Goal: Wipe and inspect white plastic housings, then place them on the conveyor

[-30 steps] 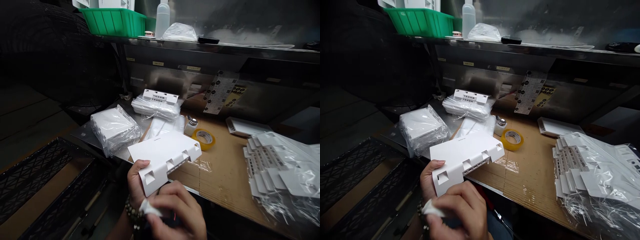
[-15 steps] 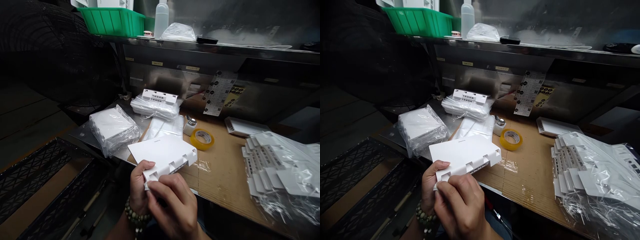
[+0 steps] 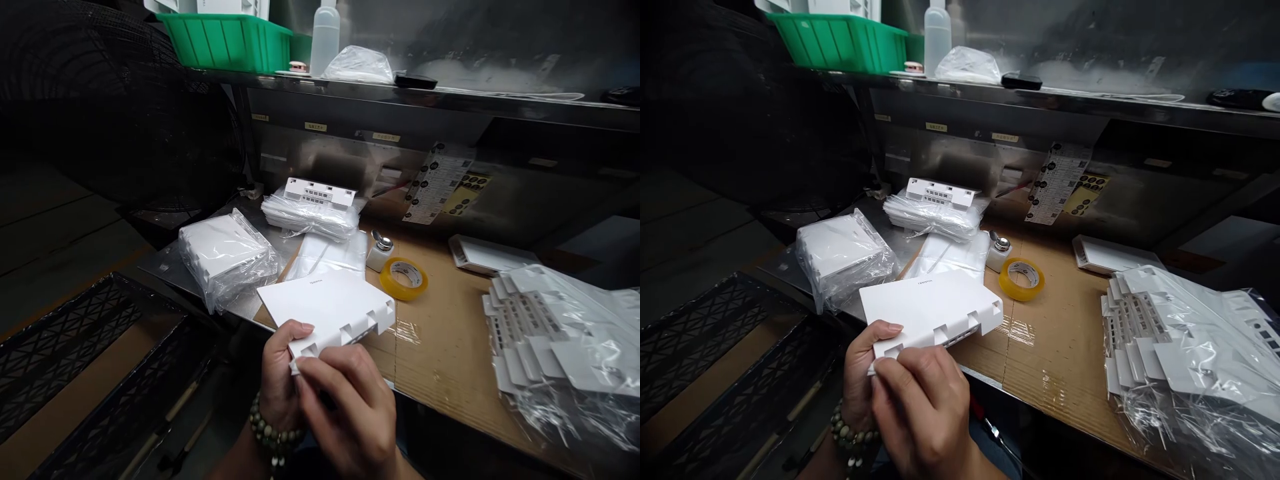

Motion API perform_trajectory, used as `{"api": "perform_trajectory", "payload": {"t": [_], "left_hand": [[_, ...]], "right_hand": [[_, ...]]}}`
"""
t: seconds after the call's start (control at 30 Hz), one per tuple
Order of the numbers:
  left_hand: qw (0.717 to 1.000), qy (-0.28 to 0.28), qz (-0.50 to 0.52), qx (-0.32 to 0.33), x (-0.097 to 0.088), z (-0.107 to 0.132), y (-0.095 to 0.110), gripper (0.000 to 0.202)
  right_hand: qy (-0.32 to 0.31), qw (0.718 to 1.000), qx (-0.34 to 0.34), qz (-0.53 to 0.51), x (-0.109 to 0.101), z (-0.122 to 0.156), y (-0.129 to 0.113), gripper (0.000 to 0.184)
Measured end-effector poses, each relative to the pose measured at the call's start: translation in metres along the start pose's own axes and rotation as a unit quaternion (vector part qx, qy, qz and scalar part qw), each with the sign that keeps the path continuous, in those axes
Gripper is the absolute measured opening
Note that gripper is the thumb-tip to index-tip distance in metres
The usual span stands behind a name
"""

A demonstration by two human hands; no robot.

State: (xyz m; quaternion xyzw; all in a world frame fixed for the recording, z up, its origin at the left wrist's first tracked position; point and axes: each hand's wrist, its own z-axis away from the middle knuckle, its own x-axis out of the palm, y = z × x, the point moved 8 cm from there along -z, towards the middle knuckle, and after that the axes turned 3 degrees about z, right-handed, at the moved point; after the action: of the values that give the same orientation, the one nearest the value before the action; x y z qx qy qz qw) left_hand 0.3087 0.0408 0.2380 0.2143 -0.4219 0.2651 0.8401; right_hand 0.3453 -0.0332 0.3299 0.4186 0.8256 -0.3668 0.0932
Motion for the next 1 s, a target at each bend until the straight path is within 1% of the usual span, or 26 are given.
{"api": "perform_trajectory", "payload": {"t": [0.1,0.17,0.27,0.3,0.33,0.37,0.4,0.43,0.47,0.5,0.53,0.57,0.6,0.67,0.73,0.8,0.83,0.9,0.93,1.0], "left_hand": [[0.999,0.043,0.012,-0.015,-0.005,0.002,-0.003,0.045],[0.998,0.045,0.022,-0.023,-0.004,0.003,-0.004,0.044],[0.997,0.036,0.042,-0.049,0.0,0.003,-0.007,0.045],[0.997,0.035,0.046,-0.056,0.0,0.003,-0.007,0.045],[0.997,0.034,0.048,-0.058,0.0,0.002,-0.005,0.043],[0.997,0.032,0.047,-0.049,0.0,0.001,-0.001,0.041],[0.998,0.03,0.042,-0.032,-0.001,-0.001,0.005,0.037],[0.999,0.032,0.037,-0.01,-0.001,-0.002,0.012,0.032],[0.999,0.037,0.032,0.013,-0.002,-0.004,0.019,0.027],[0.998,0.045,0.028,0.033,-0.003,-0.006,0.026,0.023],[0.997,0.057,0.026,0.043,-0.005,-0.007,0.031,0.022],[0.996,0.07,0.026,0.045,-0.006,-0.008,0.035,0.022],[0.995,0.081,0.028,0.045,-0.008,-0.009,0.038,0.024],[0.995,0.086,0.033,0.048,-0.01,-0.01,0.044,0.027],[0.996,0.068,0.035,0.044,-0.013,-0.012,0.048,0.032],[0.999,0.025,0.029,0.03,-0.015,-0.016,0.05,0.046],[0.999,-0.009,0.024,0.025,-0.015,-0.018,0.052,0.054],[0.993,-0.11,0.003,0.033,-0.012,-0.021,0.056,0.064],[0.985,-0.167,-0.01,0.043,-0.009,-0.021,0.059,0.066],[0.961,-0.271,-0.024,0.057,-0.005,-0.018,0.061,0.066]], "right_hand": [[-0.029,0.999,-0.015,-0.002,0.003,0.0,-0.001,0.025],[-0.034,0.999,-0.006,-0.011,0.005,-0.002,0.001,0.022],[-0.004,1.0,0.007,-0.017,0.001,-0.007,0.0,0.024],[-0.008,0.999,0.013,-0.034,0.0,-0.008,-0.001,0.025],[-0.029,0.997,0.031,-0.069,0.001,-0.008,0.001,0.024],[-0.056,0.989,0.065,-0.12,0.001,-0.007,0.006,0.021],[-0.078,0.974,0.114,-0.179,0.0,-0.004,0.014,0.017],[-0.084,0.95,0.174,-0.244,-0.005,0.0,0.026,0.011],[-0.065,0.92,0.235,-0.308,-0.014,0.007,0.04,0.004],[-0.022,0.886,0.287,-0.364,-0.027,0.014,0.055,0.005],[0.036,0.847,0.321,-0.421,-0.042,0.021,0.07,0.014],[0.091,0.809,0.336,-0.473,-0.057,0.028,0.084,0.022],[0.14,0.777,0.342,-0.51,-0.07,0.034,0.096,0.027],[0.225,0.729,0.354,-0.541,-0.094,0.048,0.118,0.032],[0.297,0.69,0.38,-0.539,-0.111,0.063,0.135,0.034],[0.352,0.648,0.408,-0.538,-0.12,0.078,0.146,0.031],[0.372,0.627,0.422,-0.539,-0.123,0.085,0.15,0.029],[0.398,0.594,0.451,-0.533,-0.126,0.098,0.157,0.023],[0.406,0.582,0.468,-0.527,-0.126,0.104,0.16,0.021],[0.414,0.57,0.495,-0.508,-0.125,0.115,0.166,0.019]]}}
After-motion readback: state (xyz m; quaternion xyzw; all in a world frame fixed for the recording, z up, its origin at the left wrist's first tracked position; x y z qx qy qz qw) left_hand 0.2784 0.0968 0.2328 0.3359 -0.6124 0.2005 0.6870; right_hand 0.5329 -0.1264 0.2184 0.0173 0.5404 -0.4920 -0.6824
